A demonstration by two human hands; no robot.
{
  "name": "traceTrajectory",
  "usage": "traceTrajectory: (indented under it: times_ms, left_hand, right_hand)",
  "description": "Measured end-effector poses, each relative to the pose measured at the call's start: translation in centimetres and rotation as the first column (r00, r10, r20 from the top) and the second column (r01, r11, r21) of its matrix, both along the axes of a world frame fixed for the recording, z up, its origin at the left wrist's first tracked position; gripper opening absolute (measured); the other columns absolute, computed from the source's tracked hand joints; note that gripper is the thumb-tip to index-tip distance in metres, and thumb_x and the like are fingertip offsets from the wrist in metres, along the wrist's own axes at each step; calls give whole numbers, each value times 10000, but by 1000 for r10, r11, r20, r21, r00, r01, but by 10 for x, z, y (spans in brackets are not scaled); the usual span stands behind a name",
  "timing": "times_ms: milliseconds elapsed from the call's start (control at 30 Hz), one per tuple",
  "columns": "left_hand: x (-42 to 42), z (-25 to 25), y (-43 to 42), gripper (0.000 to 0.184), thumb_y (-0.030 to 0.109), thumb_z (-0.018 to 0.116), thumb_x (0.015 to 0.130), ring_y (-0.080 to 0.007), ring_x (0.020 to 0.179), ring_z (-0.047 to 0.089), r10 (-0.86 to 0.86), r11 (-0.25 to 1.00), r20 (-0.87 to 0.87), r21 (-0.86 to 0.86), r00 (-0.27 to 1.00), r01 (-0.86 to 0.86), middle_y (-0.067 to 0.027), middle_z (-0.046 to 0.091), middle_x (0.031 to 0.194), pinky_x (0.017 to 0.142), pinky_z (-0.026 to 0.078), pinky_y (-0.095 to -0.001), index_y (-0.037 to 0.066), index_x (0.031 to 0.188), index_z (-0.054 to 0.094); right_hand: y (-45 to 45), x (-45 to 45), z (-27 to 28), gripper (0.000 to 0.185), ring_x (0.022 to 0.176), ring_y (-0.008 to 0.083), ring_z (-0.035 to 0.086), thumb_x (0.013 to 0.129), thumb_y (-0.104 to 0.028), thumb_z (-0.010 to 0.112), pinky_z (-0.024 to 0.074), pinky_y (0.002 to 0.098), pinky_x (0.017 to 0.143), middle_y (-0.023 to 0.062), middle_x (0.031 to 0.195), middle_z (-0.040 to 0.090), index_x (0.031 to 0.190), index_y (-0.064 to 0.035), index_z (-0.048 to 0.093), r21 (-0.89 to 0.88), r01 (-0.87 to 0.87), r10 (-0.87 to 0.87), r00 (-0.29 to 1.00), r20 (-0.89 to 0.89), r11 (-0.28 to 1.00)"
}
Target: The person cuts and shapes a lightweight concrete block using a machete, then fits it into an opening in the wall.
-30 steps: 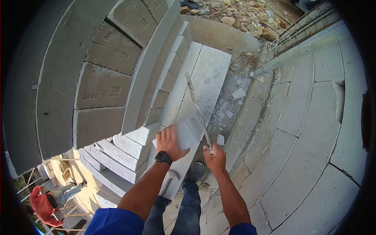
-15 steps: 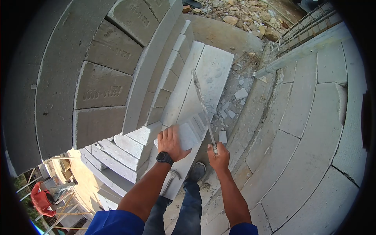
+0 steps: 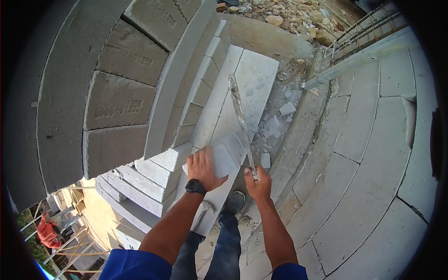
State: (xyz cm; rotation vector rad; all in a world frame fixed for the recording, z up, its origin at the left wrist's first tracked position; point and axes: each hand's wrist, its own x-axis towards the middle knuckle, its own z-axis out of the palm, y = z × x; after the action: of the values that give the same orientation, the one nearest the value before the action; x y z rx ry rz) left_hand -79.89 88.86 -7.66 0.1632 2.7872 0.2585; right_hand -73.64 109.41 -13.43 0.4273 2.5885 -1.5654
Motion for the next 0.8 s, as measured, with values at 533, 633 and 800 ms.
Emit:
traceTrajectory:
  times_ms: [533, 633, 800]
  left_hand:
    - [0, -3, -3, 1131, 451, 890, 586, -358, 1247, 514, -21, 998, 2, 51, 1000, 21, -191, 525, 1366, 1079, 340, -504, 12, 1484, 361]
    - [-1, -4, -6, 1133, 451, 891, 582, -362, 1243, 517, -25, 999, -15, 48, 1000, 25, -194, 530, 1359, 1075, 343, -506, 8, 1483, 363]
    - [2, -11, -5, 1135, 452, 894, 577, -364, 1232, 524, -53, 998, -66, 19, 996, 54, -202, 535, 1344, 1070, 344, -507, 7, 1479, 368]
  right_hand:
    - [5, -3, -21, 289, 785, 483, 687, 952, -308, 684, 502, 567, 647, 254, 812, 687, 914, -31, 612, -2, 37, -37, 994, -100, 999]
    - [-4, 7, -40, 292, 786, 482, 678, 945, -321, 690, 504, 566, 653, 241, 815, 687, 891, -46, 606, 44, 39, -36, 998, -59, 998]
    - [6, 28, -112, 206, 782, 444, 678, 906, -229, 748, 536, 513, 657, 200, 863, 682, 922, -58, 635, 232, -256, 189, 942, 276, 939]
